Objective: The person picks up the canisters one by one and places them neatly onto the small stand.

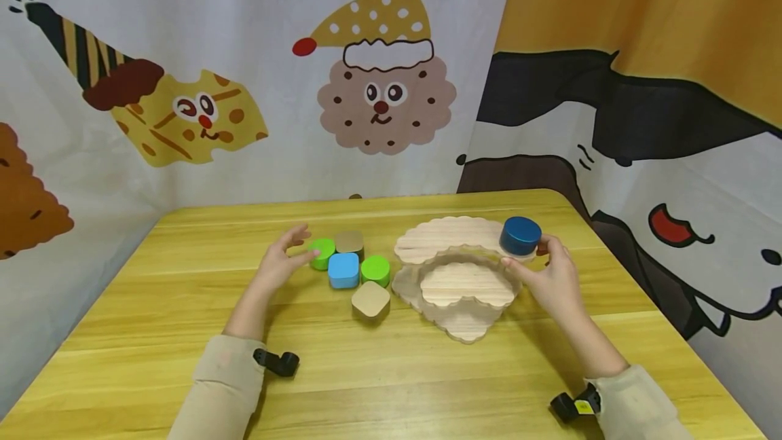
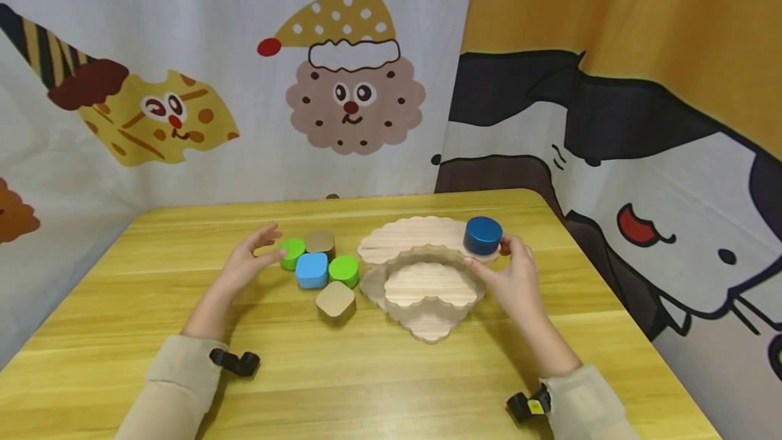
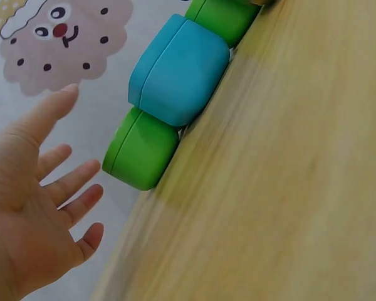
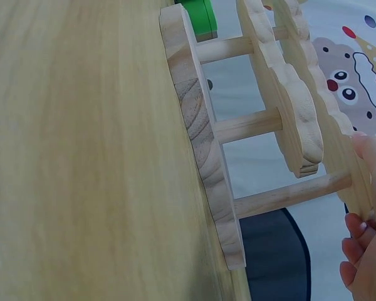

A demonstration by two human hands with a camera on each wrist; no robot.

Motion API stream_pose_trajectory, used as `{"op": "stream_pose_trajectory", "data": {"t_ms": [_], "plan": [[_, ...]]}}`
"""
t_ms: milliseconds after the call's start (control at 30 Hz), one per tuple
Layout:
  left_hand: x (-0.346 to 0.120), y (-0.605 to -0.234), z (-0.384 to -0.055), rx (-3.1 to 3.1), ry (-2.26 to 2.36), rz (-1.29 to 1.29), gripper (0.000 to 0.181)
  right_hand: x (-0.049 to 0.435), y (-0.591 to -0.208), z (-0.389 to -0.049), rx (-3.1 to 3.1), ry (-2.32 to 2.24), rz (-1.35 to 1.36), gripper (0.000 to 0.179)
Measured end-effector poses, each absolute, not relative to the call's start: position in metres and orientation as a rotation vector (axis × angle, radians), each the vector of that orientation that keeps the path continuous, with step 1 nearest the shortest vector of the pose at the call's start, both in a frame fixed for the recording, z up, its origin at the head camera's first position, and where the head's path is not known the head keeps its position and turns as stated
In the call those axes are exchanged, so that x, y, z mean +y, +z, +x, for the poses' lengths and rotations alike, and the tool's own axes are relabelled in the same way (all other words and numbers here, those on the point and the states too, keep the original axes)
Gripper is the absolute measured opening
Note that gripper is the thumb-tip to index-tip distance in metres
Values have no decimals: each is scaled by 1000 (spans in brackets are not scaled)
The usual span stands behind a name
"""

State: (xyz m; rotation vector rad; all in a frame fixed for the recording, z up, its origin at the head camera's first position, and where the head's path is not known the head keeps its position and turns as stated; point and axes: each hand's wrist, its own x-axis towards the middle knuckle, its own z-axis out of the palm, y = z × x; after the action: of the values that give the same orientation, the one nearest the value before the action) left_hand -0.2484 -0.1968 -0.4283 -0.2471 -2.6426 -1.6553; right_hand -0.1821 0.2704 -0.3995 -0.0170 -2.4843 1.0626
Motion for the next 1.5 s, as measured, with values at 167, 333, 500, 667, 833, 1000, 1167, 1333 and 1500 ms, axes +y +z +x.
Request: {"op": "stream_pose_trajectory", "data": {"t_ms": [167, 333, 500, 667, 833, 1000, 1167, 1333, 1500], "plan": [[-197, -438, -251, -2666, -1642, -314, 72, 271, -400, -181, -2482, 1056, -19, 70], [-198, -444, -251, -2686, -1645, -336, 73, 270, -400, -181, -2484, 1066, -20, 70], [-198, -447, -252, -2678, -1674, -359, 74, 270, -400, -181, -2478, 1068, -13, 70], [-196, -448, -254, -2690, -1673, -375, 71, 270, -400, -182, -2473, 1063, -7, 69], [-190, -434, -248, -2694, -1698, -362, 67, 270, -400, -182, -2471, 1064, -10, 70], [-188, -430, -245, -2699, -1715, -334, 65, 270, -400, -182, -2477, 1059, -10, 69], [-194, -447, -254, -2705, -1673, -270, 68, 270, -400, -182, -2481, 1063, -13, 69], [-195, -452, -257, -2675, -1692, -201, 68, 270, -401, -182, -2481, 1058, -14, 69], [-194, -449, -256, -2641, -1694, -160, 66, 270, -401, -182, -2477, 1050, -10, 69]]}}
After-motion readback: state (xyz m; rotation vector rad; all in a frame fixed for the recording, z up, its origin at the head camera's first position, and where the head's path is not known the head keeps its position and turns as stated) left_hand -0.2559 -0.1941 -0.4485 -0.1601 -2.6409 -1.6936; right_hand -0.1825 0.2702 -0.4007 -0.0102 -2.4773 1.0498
